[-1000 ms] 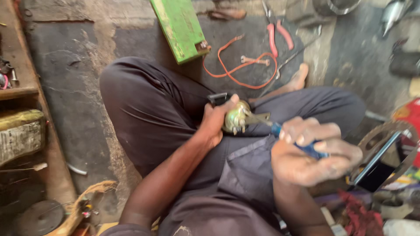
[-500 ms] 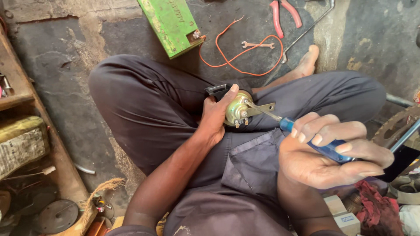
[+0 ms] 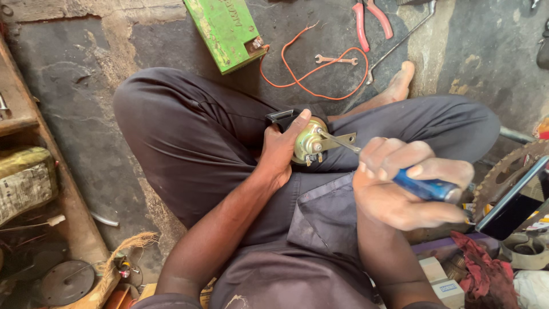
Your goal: The person sits on the floor and uses a screwdriver to adjust a small electrical component connected to a green battery. They repeatedly tighten a screw and test the connection by touching a wire to the component.
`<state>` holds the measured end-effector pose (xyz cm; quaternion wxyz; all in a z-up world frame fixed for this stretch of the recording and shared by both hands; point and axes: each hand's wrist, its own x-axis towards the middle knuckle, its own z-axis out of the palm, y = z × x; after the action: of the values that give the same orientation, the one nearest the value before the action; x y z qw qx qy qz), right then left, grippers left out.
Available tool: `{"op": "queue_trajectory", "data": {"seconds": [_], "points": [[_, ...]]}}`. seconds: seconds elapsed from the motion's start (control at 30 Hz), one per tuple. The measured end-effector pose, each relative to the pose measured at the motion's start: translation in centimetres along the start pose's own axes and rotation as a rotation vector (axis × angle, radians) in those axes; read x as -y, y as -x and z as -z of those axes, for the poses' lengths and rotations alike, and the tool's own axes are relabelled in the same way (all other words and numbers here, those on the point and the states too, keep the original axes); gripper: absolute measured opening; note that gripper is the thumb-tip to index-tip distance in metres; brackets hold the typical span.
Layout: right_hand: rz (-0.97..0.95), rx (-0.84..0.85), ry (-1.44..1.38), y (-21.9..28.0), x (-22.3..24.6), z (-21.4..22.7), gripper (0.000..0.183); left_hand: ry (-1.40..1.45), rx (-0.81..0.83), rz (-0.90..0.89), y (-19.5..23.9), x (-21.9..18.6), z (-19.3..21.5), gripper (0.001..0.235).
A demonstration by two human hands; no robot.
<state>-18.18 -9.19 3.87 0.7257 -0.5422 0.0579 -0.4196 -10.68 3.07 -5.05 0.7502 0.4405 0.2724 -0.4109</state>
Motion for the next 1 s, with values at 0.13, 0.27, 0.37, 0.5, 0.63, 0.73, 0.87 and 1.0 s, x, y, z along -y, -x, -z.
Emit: {"op": "queue_trajectory", "data": {"seconds": [0.13, 0.27, 0.37, 0.5, 0.63, 0.73, 0.87, 1.0], "points": [[-0.006, 0.013, 0.004, -0.4, 0.6, 0.1, 0.055, -0.031, 0.0, -0.027, 0.2, 0.0, 0.0, 0.036], [0.033, -0.157, 0.171, 1.1, 1.6, -0.4, 0.034, -0.07, -0.049, -0.014, 0.3, 0.2, 0.0, 0.038], [0.037, -0.242, 0.157, 1.2, 1.4, -0.2, 0.03, -0.092, -0.063, -0.024, 0.1, 0.1, -0.2, 0.038], [0.032, -0.208, 0.131, 0.6, 0.8, 0.3, 0.033, -0.086, -0.058, -0.029, 0.0, 0.2, -0.1, 0.036], [-0.017, 0.023, 0.11, -0.5, 0.8, 0.6, 0.034, -0.1, -0.024, -0.056, -0.2, 0.3, 0.0, 0.036], [-0.103, 0.166, -0.031, -1.5, 1.2, 1.0, 0.033, -0.098, -0.029, -0.074, -0.3, 0.3, 0.1, 0.035], [-0.187, 0.487, -0.175, -4.4, 1.0, 1.9, 0.035, -0.102, -0.034, -0.049, -0.4, 0.2, 0.0, 0.034], [-0.36, 0.752, -0.407, -8.5, 0.7, 1.1, 0.034, -0.102, -0.001, -0.073, -0.3, 0.2, 0.2, 0.033]]}}
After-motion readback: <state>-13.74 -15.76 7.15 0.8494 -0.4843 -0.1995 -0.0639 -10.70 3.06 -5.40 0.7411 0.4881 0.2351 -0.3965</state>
